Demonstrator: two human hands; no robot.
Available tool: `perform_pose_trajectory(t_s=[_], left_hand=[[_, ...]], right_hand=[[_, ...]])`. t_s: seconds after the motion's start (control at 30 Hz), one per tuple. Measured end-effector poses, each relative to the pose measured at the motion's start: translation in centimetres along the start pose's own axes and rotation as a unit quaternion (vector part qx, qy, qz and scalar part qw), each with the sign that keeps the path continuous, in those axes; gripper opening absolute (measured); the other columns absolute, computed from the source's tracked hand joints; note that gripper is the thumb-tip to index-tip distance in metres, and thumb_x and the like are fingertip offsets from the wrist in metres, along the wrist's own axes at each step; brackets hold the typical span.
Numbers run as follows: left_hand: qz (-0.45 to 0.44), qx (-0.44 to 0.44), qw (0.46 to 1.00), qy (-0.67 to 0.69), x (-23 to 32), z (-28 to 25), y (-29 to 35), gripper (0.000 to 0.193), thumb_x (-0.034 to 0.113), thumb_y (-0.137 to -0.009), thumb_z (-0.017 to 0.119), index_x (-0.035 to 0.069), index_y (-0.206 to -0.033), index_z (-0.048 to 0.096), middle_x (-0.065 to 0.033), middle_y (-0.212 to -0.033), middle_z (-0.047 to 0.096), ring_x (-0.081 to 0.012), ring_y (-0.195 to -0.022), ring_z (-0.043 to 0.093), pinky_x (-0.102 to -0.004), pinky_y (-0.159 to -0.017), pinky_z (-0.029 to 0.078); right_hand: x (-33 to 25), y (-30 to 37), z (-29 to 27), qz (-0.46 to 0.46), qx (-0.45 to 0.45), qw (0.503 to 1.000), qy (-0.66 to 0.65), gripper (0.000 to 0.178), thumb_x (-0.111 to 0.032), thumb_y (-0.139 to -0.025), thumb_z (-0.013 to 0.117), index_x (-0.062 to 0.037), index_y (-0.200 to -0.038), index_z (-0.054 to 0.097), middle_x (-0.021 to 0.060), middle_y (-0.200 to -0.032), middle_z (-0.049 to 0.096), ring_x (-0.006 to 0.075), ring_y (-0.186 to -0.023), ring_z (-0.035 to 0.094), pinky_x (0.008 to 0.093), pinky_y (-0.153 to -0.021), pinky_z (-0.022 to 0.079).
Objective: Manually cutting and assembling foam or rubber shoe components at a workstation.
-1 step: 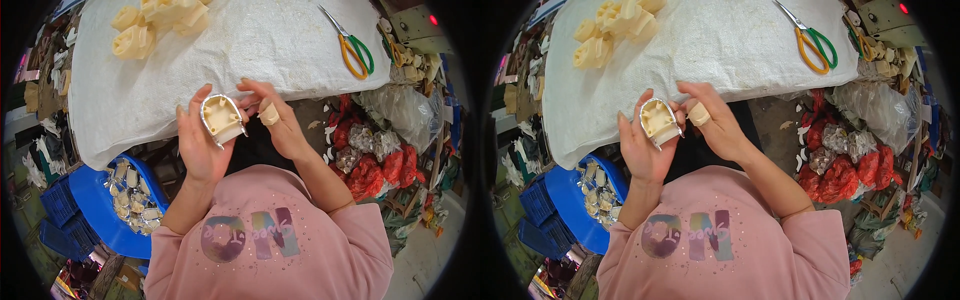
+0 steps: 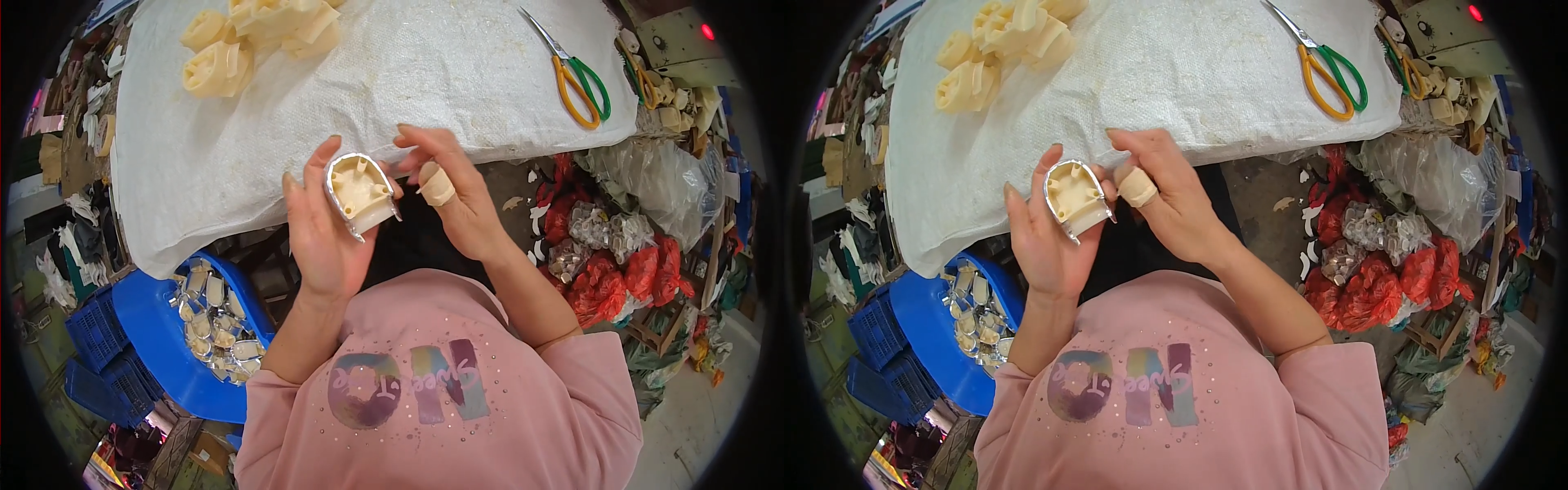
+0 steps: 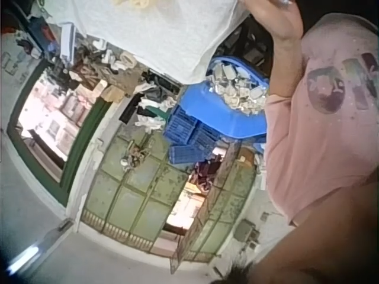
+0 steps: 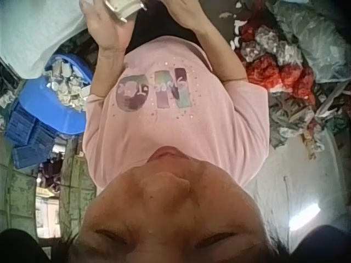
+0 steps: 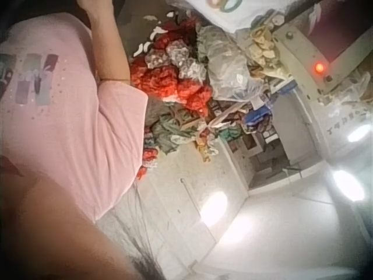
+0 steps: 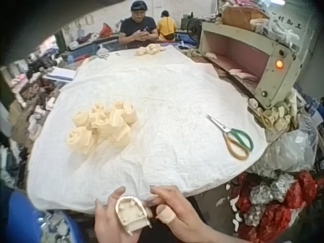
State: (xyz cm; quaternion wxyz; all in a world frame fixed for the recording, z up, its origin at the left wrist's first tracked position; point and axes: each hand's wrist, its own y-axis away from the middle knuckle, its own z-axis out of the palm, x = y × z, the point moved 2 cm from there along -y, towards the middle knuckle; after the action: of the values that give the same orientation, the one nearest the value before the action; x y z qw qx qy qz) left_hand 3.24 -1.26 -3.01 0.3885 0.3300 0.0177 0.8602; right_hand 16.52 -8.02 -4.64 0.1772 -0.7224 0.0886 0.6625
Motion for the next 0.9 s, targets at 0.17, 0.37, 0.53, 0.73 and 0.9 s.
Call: perform_pose_trajectory(t_s=[0.17,0.37,0.53,0.73,0.9], left_hand=[[0.088,-0.016,0.908,-0.410,0.5,1.4,0.8,0.093,0.073,-0.086,0.030,0.004,-0.145,0.010,-0.0109,-0.113,0.051,-0.0175,-0.097,0.054,-0.0299,-0.083,0.044],[0.192,-0.067,0.810,-0.551,-0.2,-0.2,0.3,0.089,0.048,-0.084,0.065,-0.004,-0.141,0.023,-0.0140,-0.115,0.052,-0.0182,-0.104,0.053,-0.0297,-0.084,0.045],[0.151,-0.005,0.882,-0.447,0.6,-0.9,0.1,0.058,0.008,-0.068,0.077,0.001,-0.121,0.054,-0.0066,-0.094,0.059,-0.0132,-0.077,0.058,-0.0243,-0.067,0.048],[0.228,-0.061,0.705,-0.669,2.0,1.1,0.3,0.058,0.004,-0.056,0.076,0.007,-0.112,0.061,-0.0016,-0.080,0.049,-0.0096,-0.061,0.045,-0.0222,-0.052,0.037],[0.277,-0.075,0.680,-0.674,1.9,1.3,0.5,0.057,0.006,-0.053,0.076,0.009,-0.109,0.063,-0.0004,-0.074,0.047,-0.0106,-0.055,0.038,-0.0232,-0.048,0.031]], right_hand=[[-3.7,-1.7,0.1,0.020,-0.131,0.959,0.252,0.049,-0.026,-0.078,0.071,-0.0017,-0.118,0.056,0.0098,-0.090,0.057,0.0179,-0.079,0.058,0.0305,-0.068,0.047],[-1.4,-0.5,0.3,0.109,-0.032,0.992,-0.059,0.041,-0.021,-0.081,0.068,0.0015,-0.114,0.056,0.0102,-0.100,0.060,0.0136,-0.080,0.060,0.0274,-0.068,0.050],[-0.7,-1.2,-0.6,0.021,-0.021,0.999,-0.020,0.029,-0.024,-0.090,0.057,-0.0005,-0.106,0.060,0.0048,-0.091,0.058,0.0138,-0.076,0.058,0.0264,-0.063,0.050],[-0.6,-2.5,-2.3,0.229,-0.131,0.953,-0.147,0.027,-0.031,-0.092,0.055,-0.0045,-0.093,0.062,-0.0039,-0.083,0.059,0.0060,-0.074,0.052,0.0214,-0.062,0.041],[-1.0,-2.6,-2.0,0.106,-0.166,0.980,0.001,0.023,-0.027,-0.088,0.060,-0.0037,-0.084,0.059,0.0031,-0.068,0.059,0.0098,-0.064,0.055,0.0245,-0.058,0.047]])
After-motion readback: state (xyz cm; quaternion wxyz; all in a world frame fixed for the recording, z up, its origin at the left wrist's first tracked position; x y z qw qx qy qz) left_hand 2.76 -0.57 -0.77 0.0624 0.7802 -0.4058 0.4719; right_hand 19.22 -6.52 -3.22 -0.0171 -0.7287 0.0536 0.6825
